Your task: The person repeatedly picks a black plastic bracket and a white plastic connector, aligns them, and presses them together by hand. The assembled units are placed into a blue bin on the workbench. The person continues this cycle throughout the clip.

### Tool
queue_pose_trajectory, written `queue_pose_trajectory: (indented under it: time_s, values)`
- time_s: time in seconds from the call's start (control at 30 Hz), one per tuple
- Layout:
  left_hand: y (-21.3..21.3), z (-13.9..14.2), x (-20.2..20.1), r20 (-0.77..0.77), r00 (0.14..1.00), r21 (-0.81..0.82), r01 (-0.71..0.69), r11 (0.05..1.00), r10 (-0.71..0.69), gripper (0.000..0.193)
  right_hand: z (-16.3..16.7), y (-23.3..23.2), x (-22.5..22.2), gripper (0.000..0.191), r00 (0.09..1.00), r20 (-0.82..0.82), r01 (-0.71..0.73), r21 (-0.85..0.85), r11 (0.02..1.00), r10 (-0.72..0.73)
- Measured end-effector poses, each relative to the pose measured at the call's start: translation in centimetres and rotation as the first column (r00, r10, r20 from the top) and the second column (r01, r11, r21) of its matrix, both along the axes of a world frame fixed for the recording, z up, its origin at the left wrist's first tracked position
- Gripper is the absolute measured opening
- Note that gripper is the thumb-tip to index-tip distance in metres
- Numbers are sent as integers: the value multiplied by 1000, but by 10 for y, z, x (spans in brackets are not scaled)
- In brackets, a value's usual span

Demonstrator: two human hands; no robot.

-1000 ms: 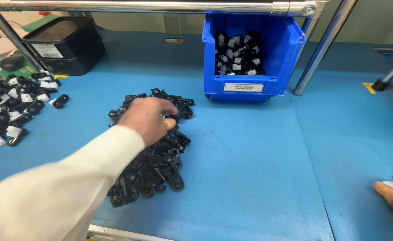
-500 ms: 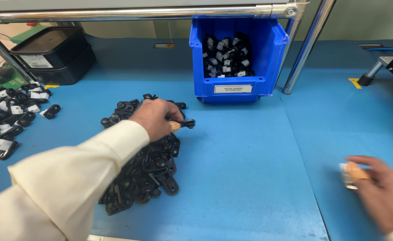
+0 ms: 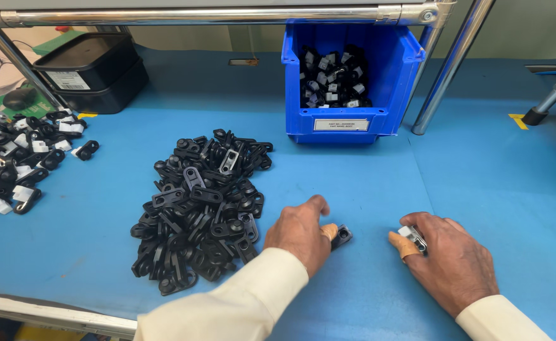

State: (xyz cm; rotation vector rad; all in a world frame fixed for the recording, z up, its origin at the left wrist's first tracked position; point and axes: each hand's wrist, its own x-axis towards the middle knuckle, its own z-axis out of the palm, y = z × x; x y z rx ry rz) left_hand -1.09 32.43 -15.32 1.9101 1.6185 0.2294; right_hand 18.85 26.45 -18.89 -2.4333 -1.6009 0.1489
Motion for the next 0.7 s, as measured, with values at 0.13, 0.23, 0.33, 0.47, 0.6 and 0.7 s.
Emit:
queue_pose_trajectory:
  time_s: [0.13,0.23,0.33,0.47,0.6,0.7]
  values:
    - [9,3,0,-107,980,42,172,984,-167,38,-14,-3,14,46,1000,-21,-22,49,999,23]
    - [11,3,4,-177,950,96,277,956,-258,31,-26,-6,18,50,992,-53,-96,297,950,117]
    - [14,5,8,-139,949,38,290,956,-282,34,-34,-8,19,35,992,-124,29,231,973,-1]
    - [19,6,11,-179,900,58,414,909,-398,33,-35,-8,20,38,994,-55,-65,369,927,92]
    - [22,-4,8,-122,957,63,272,960,-263,26,-35,-4,15,36,994,-33,-87,385,919,108]
    - [24,-13,14,49,998,-9,29,1000,-29,18,-32,1,15,33,982,71,-190,370,909,177]
